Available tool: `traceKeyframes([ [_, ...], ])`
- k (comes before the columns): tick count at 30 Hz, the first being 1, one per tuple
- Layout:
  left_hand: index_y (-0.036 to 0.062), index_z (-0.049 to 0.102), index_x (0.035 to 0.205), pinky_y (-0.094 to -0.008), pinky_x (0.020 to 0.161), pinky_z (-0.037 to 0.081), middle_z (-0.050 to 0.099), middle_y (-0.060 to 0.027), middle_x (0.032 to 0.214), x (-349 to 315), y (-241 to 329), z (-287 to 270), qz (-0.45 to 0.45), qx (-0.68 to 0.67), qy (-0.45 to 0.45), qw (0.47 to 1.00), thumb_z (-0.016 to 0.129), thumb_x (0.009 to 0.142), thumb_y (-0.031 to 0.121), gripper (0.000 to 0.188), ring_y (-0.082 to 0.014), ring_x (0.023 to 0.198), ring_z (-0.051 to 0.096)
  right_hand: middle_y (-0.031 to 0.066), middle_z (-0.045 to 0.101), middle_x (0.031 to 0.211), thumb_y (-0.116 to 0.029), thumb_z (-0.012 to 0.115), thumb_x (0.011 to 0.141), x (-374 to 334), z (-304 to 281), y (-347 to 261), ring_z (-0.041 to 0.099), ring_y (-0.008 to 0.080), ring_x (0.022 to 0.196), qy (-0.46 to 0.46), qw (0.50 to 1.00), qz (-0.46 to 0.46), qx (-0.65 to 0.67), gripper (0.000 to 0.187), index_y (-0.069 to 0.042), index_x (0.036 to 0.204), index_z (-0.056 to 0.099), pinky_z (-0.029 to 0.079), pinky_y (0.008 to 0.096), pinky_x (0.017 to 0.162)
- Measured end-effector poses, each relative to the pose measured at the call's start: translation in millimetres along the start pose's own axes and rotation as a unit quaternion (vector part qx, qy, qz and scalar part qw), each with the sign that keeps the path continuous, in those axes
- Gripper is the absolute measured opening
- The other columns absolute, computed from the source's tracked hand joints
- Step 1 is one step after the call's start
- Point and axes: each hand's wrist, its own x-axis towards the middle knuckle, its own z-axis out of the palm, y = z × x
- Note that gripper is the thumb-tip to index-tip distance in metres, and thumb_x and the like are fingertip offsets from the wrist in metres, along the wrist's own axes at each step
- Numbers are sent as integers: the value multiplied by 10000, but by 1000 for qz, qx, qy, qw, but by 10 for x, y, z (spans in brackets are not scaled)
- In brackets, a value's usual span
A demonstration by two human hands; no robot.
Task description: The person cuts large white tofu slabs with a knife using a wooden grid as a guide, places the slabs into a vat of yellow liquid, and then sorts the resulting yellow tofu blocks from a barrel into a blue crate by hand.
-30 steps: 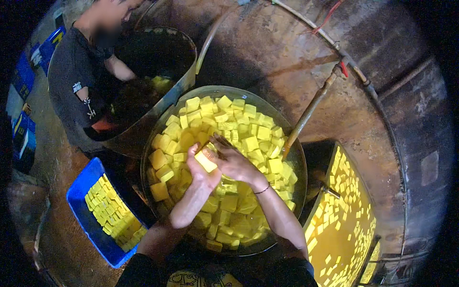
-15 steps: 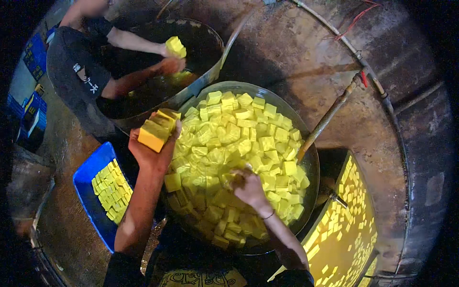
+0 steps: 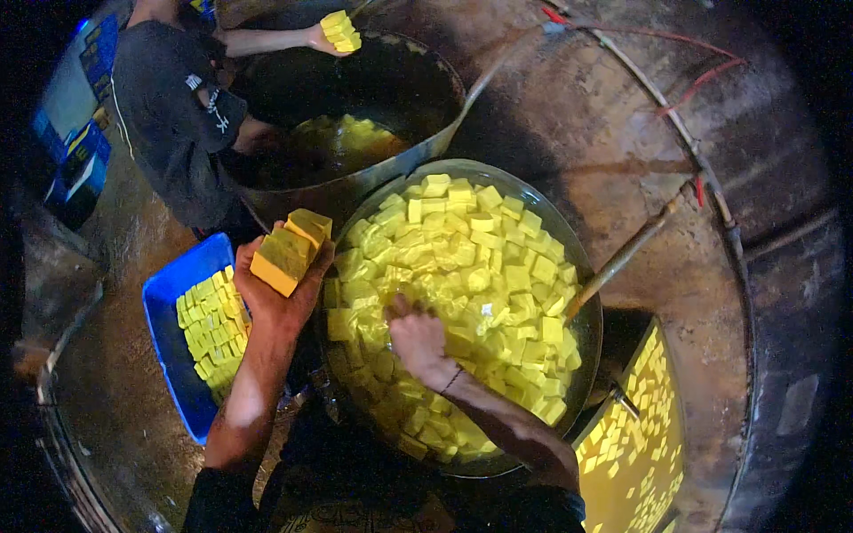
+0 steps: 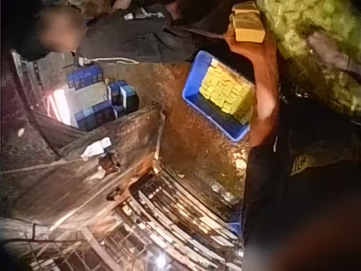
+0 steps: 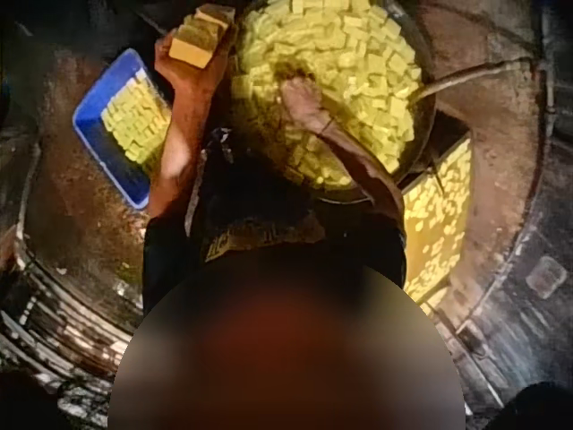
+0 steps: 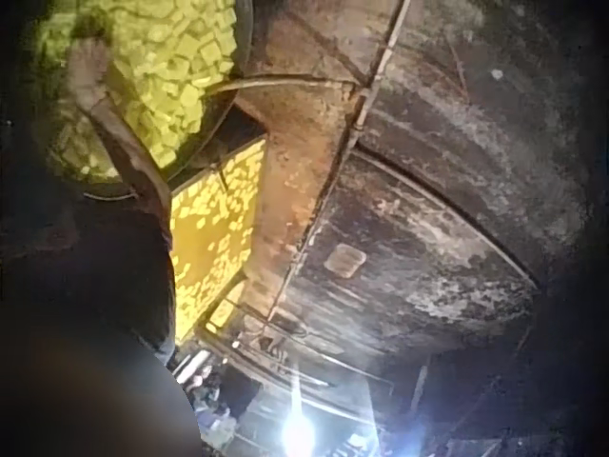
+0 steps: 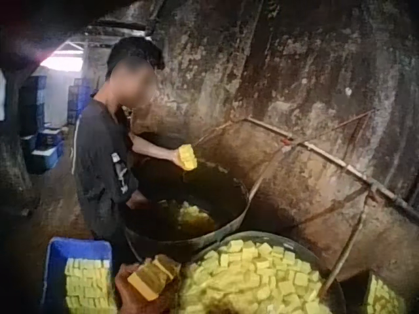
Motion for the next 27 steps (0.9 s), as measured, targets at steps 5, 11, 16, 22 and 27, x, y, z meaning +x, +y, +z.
traceKeyframes([
  [5, 61, 598, 1062, -571, 1025, 339, 613, -111, 1138, -278, 405, -387, 43, 18, 11, 999, 506, 811, 257, 332, -348, 1134, 534, 126, 662, 916, -50, 642, 857, -174, -435, 499, 656, 186, 715, 69, 880, -114, 456, 266, 8, 1114, 610, 583, 316, 681],
  [11, 93, 614, 1047, -577, 982, 371, 631, -111, 1102, -518, 634, -811, 66, 57, 94, 992, 507, 787, 326, 365, -337, 1092, 554, 111, 617, 1015, -64, 716, 808, -245, -183, 646, 642, 178, 739, 31, 590, 101, 801, 481, 8, 1234, 506, 542, 287, 669],
  [16, 98, 583, 1021, -454, 895, 460, 611, -124, 1062, -669, 705, -960, 40, 29, 109, 993, 528, 758, 290, 330, -318, 998, 574, 64, 638, 979, -28, 755, 762, -473, -906, -441, 622, 125, 691, -12, 601, -10, 799, 420, 3, 1140, 575, 525, 265, 606],
  [22, 69, 559, 1076, -386, 865, 472, 614, -115, 1049, -819, 854, -1333, 33, 73, 84, 993, 494, 762, 280, 383, -281, 961, 592, -16, 645, 847, -111, 790, 768, -428, -1117, -1721, 554, 47, 786, 15, 683, -111, 721, 259, -21, 978, 668, 459, 213, 657],
  [27, 84, 554, 1090, -382, 841, 487, 616, -95, 1000, -1155, 1136, -1604, 16, 4, 97, 995, 475, 797, 316, 382, -262, 929, 602, -31, 525, 928, -69, 709, 839, -302, -1015, -2343, 492, 47, 842, 14, 753, -140, 643, 339, -41, 1142, 560, 422, 198, 723],
])
